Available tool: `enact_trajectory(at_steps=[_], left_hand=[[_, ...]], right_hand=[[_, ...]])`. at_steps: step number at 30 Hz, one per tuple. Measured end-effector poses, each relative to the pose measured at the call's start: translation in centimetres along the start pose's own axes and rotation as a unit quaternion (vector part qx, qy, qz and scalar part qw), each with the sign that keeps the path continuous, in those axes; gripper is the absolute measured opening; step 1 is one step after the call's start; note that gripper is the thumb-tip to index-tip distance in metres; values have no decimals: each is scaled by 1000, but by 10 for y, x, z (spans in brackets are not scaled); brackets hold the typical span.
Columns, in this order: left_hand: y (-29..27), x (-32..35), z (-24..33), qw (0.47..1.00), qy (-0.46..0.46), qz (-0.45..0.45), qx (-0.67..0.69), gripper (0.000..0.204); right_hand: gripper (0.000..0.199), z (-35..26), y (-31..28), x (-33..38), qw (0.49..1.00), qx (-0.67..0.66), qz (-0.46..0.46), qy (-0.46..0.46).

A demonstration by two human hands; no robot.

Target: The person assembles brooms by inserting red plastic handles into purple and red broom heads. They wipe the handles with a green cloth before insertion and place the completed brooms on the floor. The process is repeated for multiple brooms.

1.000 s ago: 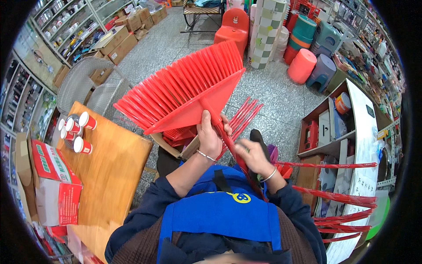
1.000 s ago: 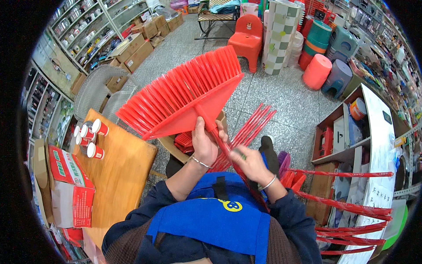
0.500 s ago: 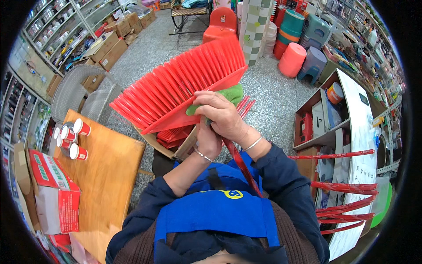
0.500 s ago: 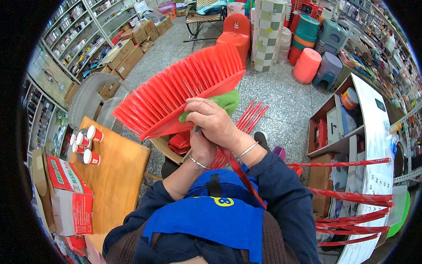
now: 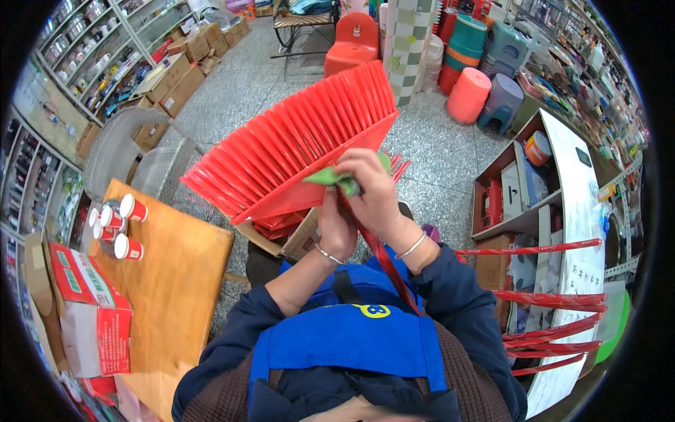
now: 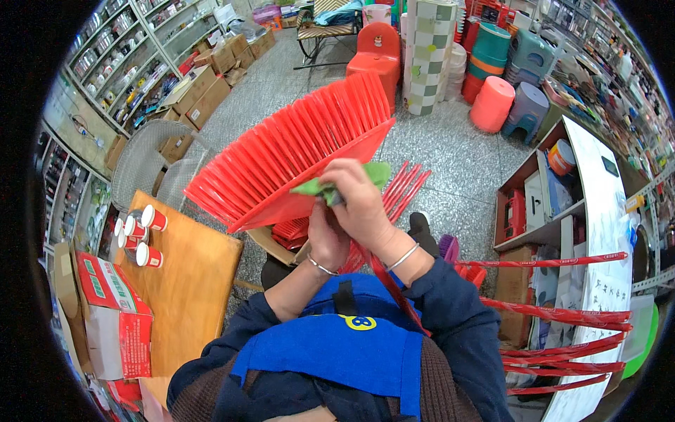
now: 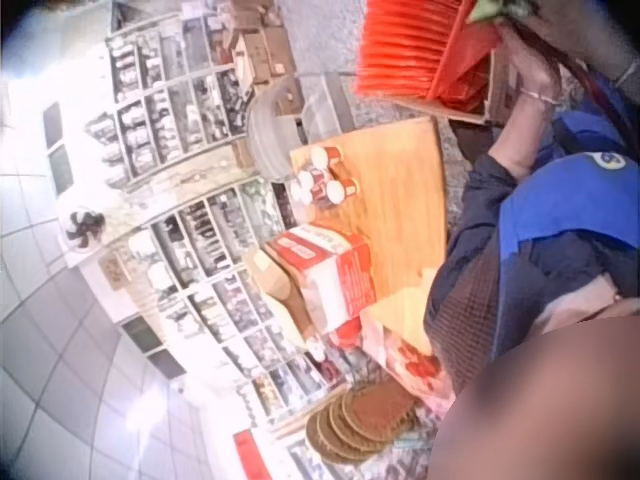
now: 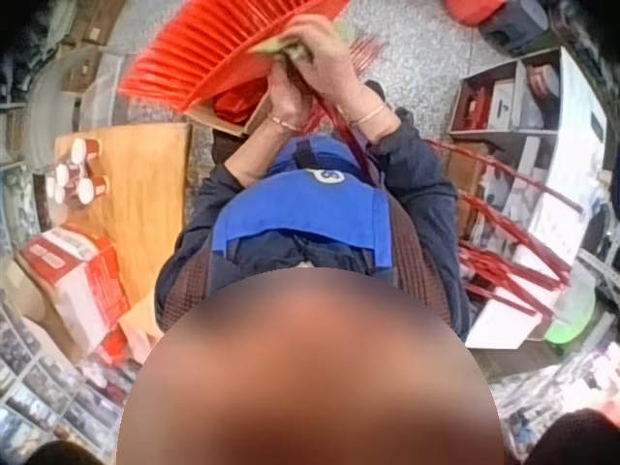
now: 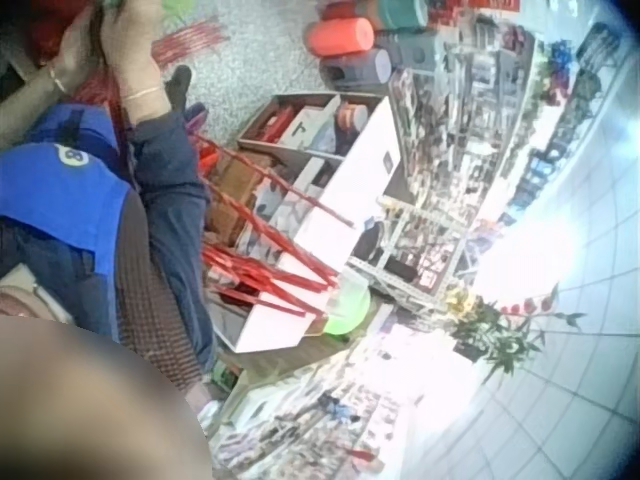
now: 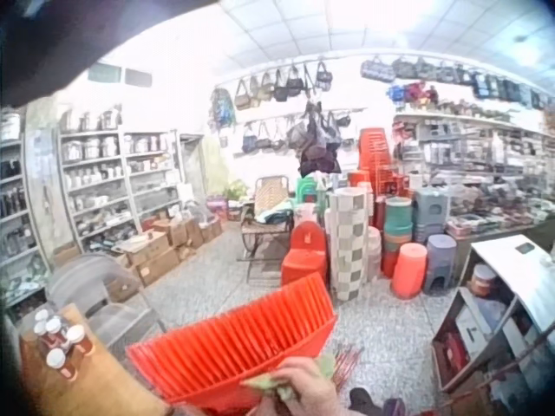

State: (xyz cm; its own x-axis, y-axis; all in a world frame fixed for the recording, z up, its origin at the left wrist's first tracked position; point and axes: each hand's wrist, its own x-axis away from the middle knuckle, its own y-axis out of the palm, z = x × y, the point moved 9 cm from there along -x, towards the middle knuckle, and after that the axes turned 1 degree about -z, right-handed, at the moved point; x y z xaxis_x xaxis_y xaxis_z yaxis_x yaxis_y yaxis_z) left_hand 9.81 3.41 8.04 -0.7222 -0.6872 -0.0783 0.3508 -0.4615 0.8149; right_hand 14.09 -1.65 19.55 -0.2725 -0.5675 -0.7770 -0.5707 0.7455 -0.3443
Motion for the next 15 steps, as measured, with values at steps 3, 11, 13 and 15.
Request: enact_trajectory(at_steps=[3,11,13,15], left_hand=[[-1,2,3,1000,11,-8,2,42],[1,8,-6,997,-65,-14,-24,46],[3,9,-7,996,-70,-32,-39,51],[-5,11,-8,996,-89,9,-27,55]], right_hand=[[31,-13,3,-4,995,41,-41,-80],[31,4,-17,-6,968,192,-58,-152],[28,27,-27,-7,970,201,-46,-127],[33,51,-41,0,959,260,-17,-113]])
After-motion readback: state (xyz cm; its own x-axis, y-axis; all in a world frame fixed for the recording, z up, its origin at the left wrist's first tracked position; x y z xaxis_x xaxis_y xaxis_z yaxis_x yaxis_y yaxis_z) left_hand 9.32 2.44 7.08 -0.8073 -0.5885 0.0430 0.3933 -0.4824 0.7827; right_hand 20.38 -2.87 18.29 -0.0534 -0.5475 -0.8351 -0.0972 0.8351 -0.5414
